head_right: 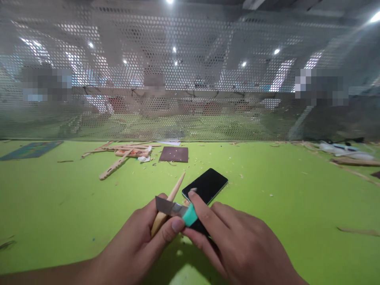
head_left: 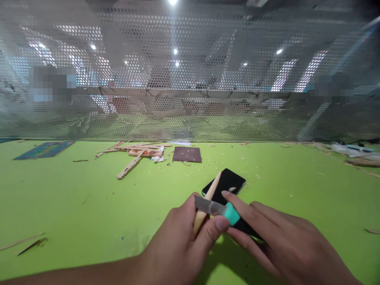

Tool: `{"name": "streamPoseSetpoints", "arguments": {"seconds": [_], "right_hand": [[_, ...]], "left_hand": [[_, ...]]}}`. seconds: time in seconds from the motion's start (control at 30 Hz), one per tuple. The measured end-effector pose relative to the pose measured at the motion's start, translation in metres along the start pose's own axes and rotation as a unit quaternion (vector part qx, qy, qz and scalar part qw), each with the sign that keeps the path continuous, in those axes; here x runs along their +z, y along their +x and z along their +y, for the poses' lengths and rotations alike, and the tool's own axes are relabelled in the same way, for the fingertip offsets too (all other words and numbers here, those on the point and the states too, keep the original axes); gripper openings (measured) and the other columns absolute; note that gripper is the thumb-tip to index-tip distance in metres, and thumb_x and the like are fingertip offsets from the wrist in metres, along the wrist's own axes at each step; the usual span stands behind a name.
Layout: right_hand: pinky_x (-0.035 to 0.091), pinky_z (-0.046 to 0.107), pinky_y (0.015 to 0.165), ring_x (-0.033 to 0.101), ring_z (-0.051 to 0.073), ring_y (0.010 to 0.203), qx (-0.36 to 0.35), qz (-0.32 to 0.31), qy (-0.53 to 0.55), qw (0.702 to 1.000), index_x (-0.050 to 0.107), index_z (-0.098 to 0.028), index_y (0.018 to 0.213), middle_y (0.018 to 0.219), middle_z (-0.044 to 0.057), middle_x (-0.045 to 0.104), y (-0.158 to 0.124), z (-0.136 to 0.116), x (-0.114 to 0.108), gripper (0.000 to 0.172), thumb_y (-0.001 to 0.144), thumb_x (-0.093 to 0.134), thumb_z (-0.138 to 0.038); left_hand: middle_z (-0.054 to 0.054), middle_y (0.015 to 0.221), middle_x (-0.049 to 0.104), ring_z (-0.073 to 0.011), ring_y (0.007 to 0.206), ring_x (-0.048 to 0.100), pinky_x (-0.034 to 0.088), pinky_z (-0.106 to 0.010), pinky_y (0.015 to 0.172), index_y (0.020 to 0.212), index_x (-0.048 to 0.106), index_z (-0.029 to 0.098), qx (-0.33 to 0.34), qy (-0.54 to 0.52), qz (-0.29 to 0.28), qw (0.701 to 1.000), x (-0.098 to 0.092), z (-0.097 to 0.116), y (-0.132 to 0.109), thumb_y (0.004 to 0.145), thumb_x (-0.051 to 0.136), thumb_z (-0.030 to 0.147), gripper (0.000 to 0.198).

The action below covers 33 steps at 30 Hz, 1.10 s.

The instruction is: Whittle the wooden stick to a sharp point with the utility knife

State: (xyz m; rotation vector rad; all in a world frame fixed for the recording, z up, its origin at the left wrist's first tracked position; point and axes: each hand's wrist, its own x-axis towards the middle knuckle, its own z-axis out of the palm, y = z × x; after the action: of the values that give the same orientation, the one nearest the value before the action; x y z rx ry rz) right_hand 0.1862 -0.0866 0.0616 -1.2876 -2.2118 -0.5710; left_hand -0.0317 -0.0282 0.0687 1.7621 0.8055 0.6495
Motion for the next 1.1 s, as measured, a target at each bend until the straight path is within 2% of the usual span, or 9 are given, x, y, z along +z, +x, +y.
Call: {"name": "streamPoseSetpoints", "arguments": {"seconds": [0.1,0.2,0.3,0.37,0.5,0.63,0.8,1.0,1.1], "right_hand": [[0.054,0.033,0.057,0.074,0.021,0.071,0.015,0.017,-0.004,1.000,0.051,-0.018,0.150,0.101,0.009,0.078,0.000,0.008,0.001,0.045,0.109,0.051,-0.037],[0.057,0.034,0.061,0.077,0.023,0.077,0.023,0.035,0.009,0.999,0.053,-0.020,0.148,0.108,0.009,0.079,0.002,0.016,0.002,0.045,0.107,0.055,-0.037],[0.060,0.033,0.061,0.079,0.024,0.082,0.022,0.037,0.032,0.999,0.054,-0.019,0.145,0.114,0.011,0.079,0.005,0.021,0.004,0.041,0.108,0.053,-0.035],[0.062,0.033,0.063,0.080,0.024,0.084,0.019,0.025,0.046,0.998,0.054,-0.018,0.143,0.115,0.012,0.079,0.006,0.023,0.005,0.039,0.109,0.050,-0.037],[0.064,0.030,0.064,0.080,0.021,0.081,-0.020,-0.031,0.106,0.994,0.053,-0.018,0.139,0.108,0.009,0.081,0.011,0.022,0.004,0.037,0.111,0.043,-0.040],[0.064,0.026,0.070,0.080,0.017,0.086,-0.032,-0.084,0.176,0.980,0.055,-0.021,0.136,0.113,0.008,0.081,0.014,0.020,0.001,0.034,0.111,0.042,-0.040],[0.063,0.024,0.065,0.079,0.016,0.077,-0.040,-0.083,0.199,0.976,0.057,-0.022,0.135,0.104,0.005,0.082,0.013,0.020,0.000,0.032,0.109,0.048,-0.038],[0.064,0.029,0.077,0.079,0.020,0.092,-0.016,-0.070,0.191,0.979,0.055,-0.020,0.140,0.119,0.011,0.078,0.003,0.016,0.008,0.037,0.110,0.047,-0.040],[0.064,0.029,0.067,0.079,0.020,0.082,-0.023,-0.051,0.133,0.990,0.055,-0.019,0.138,0.109,0.009,0.080,0.003,0.012,0.007,0.037,0.112,0.040,-0.040]], "left_hand": [[-0.002,0.086,0.063,-0.0175,0.076,0.055,0.040,-0.029,0.067,0.105,0.054,0.020,0.019,-0.004,-0.007,1.000,0.000,0.005,-0.003,0.106,0.048,0.052,0.032],[0.000,0.080,0.057,-0.0172,0.072,0.050,0.040,-0.030,0.067,0.102,0.050,0.021,0.014,0.008,-0.008,1.000,-0.002,0.009,-0.005,0.107,0.041,0.053,0.034],[-0.001,0.085,0.056,-0.0172,0.075,0.049,0.040,-0.031,0.070,0.104,0.048,0.022,0.008,0.019,-0.014,1.000,-0.003,0.007,-0.004,0.108,0.035,0.055,0.037],[-0.002,0.089,0.057,-0.0168,0.077,0.049,0.040,-0.031,0.071,0.105,0.048,0.021,0.008,0.019,-0.015,1.000,-0.004,0.004,-0.003,0.107,0.040,0.056,0.036],[0.002,0.083,0.051,-0.0139,0.072,0.043,0.039,-0.028,0.065,0.100,0.048,0.021,-0.003,-0.021,-0.021,1.000,-0.004,-0.002,0.001,0.102,0.053,0.056,0.036],[0.004,0.080,0.050,-0.0125,0.071,0.041,0.038,-0.025,0.064,0.097,0.049,0.020,-0.001,-0.071,-0.039,0.997,-0.004,-0.003,0.002,0.098,0.064,0.053,0.037],[0.003,0.082,0.052,-0.0125,0.072,0.043,0.038,-0.025,0.066,0.099,0.050,0.019,0.012,-0.045,-0.043,0.998,-0.003,-0.003,0.000,0.099,0.062,0.052,0.035],[0.004,0.080,0.055,-0.0129,0.069,0.045,0.035,-0.026,0.064,0.095,0.049,0.020,-0.006,0.017,-0.028,0.999,-0.003,-0.003,0.000,0.101,0.054,0.060,0.041],[0.003,0.081,0.056,-0.0133,0.070,0.047,0.036,-0.027,0.065,0.096,0.050,0.020,-0.004,0.031,-0.019,0.999,-0.003,-0.004,0.000,0.102,0.052,0.060,0.040]]}}
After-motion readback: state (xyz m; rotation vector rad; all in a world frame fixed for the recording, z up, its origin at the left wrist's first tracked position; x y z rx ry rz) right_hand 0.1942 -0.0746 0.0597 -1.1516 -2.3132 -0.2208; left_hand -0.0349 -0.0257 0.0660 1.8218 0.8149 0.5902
